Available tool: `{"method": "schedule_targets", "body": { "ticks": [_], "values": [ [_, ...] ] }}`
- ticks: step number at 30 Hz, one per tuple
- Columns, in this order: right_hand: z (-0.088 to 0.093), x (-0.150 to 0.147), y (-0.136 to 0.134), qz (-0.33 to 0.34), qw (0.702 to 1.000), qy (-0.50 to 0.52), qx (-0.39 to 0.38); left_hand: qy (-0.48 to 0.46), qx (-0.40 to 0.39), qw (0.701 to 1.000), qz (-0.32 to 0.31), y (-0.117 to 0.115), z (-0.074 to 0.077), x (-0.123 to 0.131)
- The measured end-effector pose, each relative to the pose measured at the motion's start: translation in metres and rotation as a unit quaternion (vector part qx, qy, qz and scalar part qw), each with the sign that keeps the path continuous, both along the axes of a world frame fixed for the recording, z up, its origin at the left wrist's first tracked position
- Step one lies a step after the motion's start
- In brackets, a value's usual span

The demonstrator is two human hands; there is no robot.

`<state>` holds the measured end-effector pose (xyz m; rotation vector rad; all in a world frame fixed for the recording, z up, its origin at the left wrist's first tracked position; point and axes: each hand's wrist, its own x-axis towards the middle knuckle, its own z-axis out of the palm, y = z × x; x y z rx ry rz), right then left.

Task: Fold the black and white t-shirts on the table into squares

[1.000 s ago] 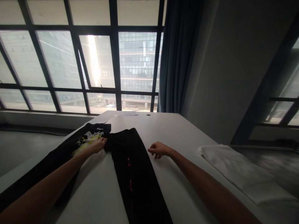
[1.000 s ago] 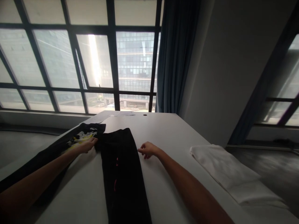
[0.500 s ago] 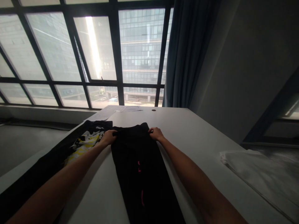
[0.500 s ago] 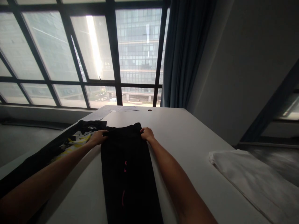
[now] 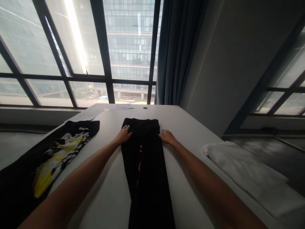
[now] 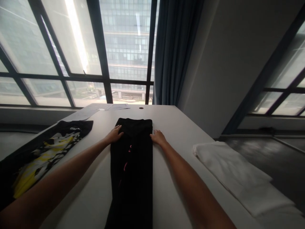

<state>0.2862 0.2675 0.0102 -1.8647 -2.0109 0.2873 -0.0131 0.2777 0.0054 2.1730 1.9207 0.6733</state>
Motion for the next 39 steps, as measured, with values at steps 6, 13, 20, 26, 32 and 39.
{"method": "schedule_targets", "body": {
  "ticks": [6,13,20,26,32,39],
  "values": [
    [-0.001,0.007,-0.087,0.121,0.991,-0.042,-0.036,-0.002,-0.064,0.997,0.052,-0.092,-0.008,-0.023],
    [0.018,-0.015,-0.186,0.179,0.978,-0.077,-0.081,-0.092,-0.103,0.990,0.004,-0.197,-0.014,-0.008],
    [0.014,-0.029,-0.239,0.123,0.989,0.002,-0.086,-0.320,-0.116,0.936,-0.090,-0.245,-0.010,0.028],
    [0.010,-0.023,-0.248,0.163,0.975,0.127,-0.083,-0.578,-0.170,0.787,-0.134,-0.274,-0.005,0.034],
    [0.015,-0.010,-0.247,0.163,0.960,0.189,-0.125,-0.598,-0.114,0.783,-0.126,-0.275,0.002,0.036],
    [0.032,0.009,-0.254,0.106,0.941,0.234,-0.222,-0.506,-0.242,0.819,-0.121,-0.285,0.013,0.018]
  ]
}}
